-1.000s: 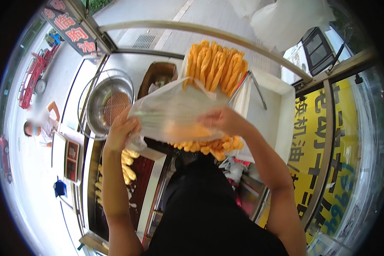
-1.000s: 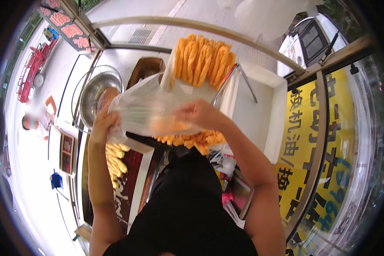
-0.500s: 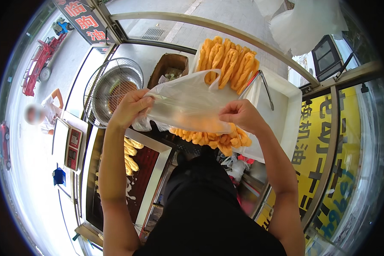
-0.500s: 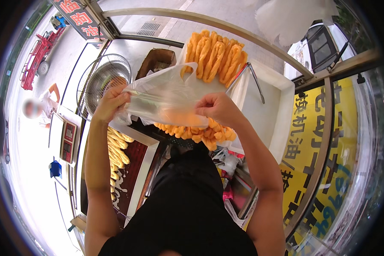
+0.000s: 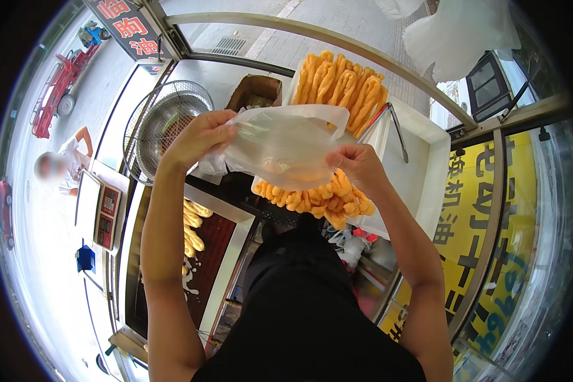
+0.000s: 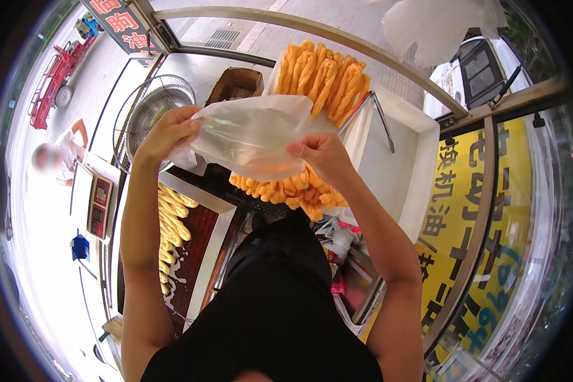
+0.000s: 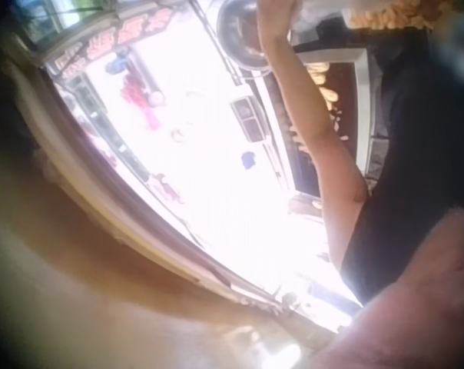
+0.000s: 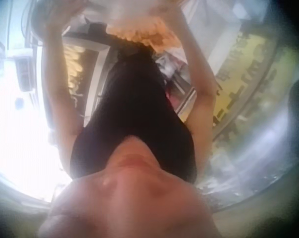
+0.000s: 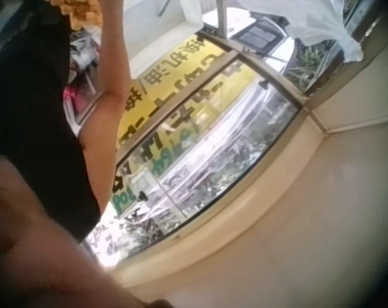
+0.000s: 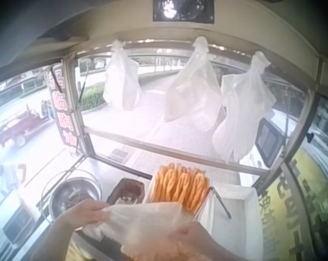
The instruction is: The person fries twisted dough sticks in a deep fryer, using long metal skewers to turn and arrange them. They remove cooked sticks, place them in a tray, and bag them for a customer.
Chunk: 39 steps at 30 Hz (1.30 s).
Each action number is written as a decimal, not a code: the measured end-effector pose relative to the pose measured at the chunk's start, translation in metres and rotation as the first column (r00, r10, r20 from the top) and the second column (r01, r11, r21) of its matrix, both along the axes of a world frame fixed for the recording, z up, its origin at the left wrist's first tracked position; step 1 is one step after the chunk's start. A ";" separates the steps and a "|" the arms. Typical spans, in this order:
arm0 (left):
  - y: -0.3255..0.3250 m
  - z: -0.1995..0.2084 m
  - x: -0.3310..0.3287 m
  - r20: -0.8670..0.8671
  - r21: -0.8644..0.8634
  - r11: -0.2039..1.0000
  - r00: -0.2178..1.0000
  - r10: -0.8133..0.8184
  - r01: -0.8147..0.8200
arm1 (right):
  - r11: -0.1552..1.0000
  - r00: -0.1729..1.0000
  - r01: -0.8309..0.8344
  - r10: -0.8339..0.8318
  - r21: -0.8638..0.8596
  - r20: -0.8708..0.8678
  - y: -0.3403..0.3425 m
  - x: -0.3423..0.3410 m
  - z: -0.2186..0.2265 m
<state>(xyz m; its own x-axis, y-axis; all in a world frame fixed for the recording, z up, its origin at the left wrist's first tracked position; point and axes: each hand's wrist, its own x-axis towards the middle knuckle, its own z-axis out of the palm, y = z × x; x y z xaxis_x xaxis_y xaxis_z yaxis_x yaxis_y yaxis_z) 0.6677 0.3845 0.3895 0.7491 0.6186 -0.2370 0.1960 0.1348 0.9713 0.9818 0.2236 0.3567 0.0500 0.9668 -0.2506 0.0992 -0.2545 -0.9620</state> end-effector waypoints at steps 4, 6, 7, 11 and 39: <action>0.031 -0.016 0.019 -0.137 0.300 0.953 0.986 0.097 -0.052 | 0.998 0.998 0.044 -0.046 0.050 0.039 0.002 -0.009 0.005; 0.048 -0.017 0.037 -0.178 0.647 0.747 0.922 0.344 -0.154 | 0.994 0.993 0.094 -0.097 0.054 0.060 0.010 -0.009 0.003; 0.044 -0.016 0.049 0.123 0.941 0.206 0.835 0.536 -0.270 | 0.987 0.986 0.151 -0.154 0.057 0.062 0.014 -0.008 0.001; -0.022 0.032 0.087 0.424 0.787 0.138 0.690 0.587 -0.601 | 0.903 0.894 0.427 -0.415 0.040 -0.172 0.018 -0.001 0.007; -0.116 -0.058 0.169 0.468 -0.794 0.602 0.543 0.697 -0.087 | 0.717 0.549 0.532 -0.697 0.451 0.461 -0.057 0.087 -0.078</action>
